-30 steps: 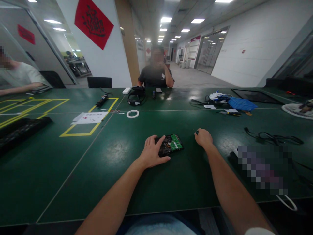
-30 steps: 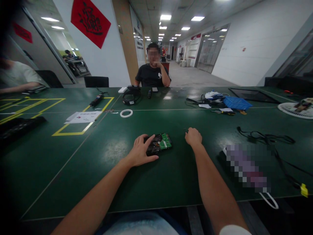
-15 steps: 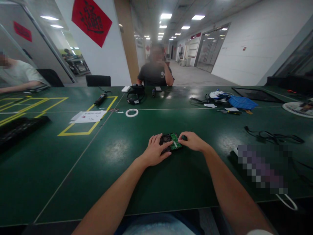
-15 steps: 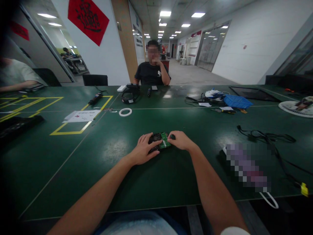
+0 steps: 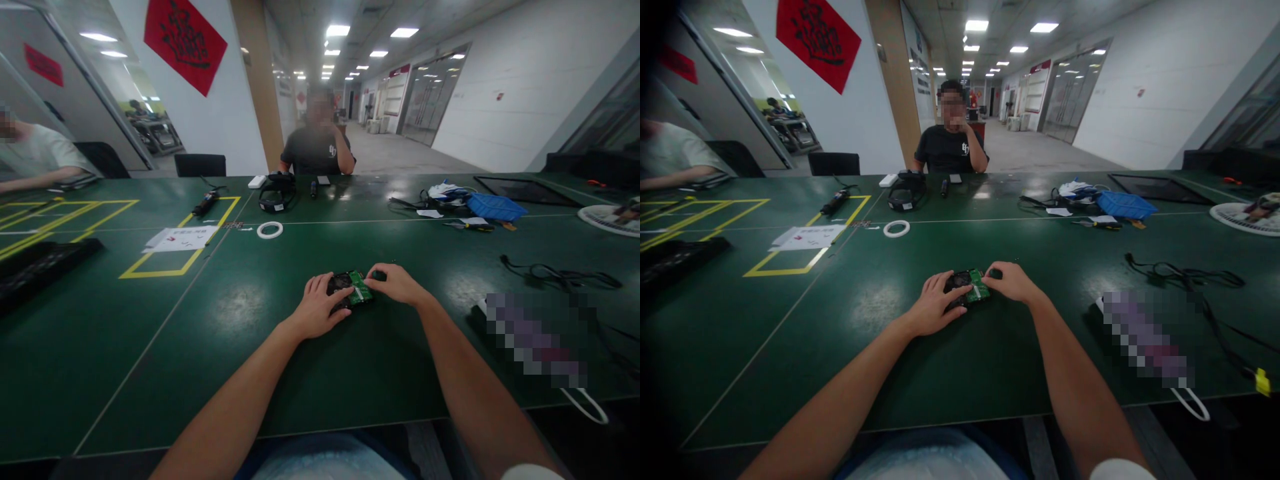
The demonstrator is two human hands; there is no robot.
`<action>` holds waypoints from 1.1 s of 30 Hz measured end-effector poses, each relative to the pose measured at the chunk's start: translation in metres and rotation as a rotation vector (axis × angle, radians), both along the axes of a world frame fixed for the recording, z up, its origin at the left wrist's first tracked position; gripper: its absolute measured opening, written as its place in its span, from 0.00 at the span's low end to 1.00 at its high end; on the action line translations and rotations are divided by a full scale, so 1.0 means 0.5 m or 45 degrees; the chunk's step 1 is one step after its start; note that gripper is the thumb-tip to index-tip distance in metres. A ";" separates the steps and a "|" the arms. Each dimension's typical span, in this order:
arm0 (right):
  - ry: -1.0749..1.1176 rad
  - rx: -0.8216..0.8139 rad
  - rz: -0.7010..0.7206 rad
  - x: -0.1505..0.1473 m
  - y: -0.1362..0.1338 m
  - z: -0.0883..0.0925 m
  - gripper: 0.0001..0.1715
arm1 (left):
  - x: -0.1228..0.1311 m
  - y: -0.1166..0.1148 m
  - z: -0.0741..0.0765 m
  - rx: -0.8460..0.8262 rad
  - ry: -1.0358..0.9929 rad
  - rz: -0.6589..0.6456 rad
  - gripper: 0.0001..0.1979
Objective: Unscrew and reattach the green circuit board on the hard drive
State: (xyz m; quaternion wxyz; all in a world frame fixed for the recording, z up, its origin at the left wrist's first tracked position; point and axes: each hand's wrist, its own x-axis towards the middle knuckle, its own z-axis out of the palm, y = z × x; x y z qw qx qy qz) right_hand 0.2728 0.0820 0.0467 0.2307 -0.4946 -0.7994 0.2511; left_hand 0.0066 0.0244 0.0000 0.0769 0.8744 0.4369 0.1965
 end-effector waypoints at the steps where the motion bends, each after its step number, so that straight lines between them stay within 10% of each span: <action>1: 0.051 0.004 -0.064 0.002 0.002 0.000 0.17 | 0.000 0.000 0.000 -0.004 -0.004 0.003 0.28; 11: 1.409 0.078 -0.272 -0.011 0.008 0.029 0.18 | 0.000 0.001 0.001 0.024 0.027 0.001 0.29; 19: 1.378 -0.283 -0.252 -0.052 0.013 0.002 0.22 | 0.002 -0.001 0.000 0.029 0.028 0.009 0.28; 33: 1.514 -0.310 -0.009 -0.093 -0.032 0.032 0.24 | 0.000 0.001 -0.001 0.018 -0.007 -0.005 0.29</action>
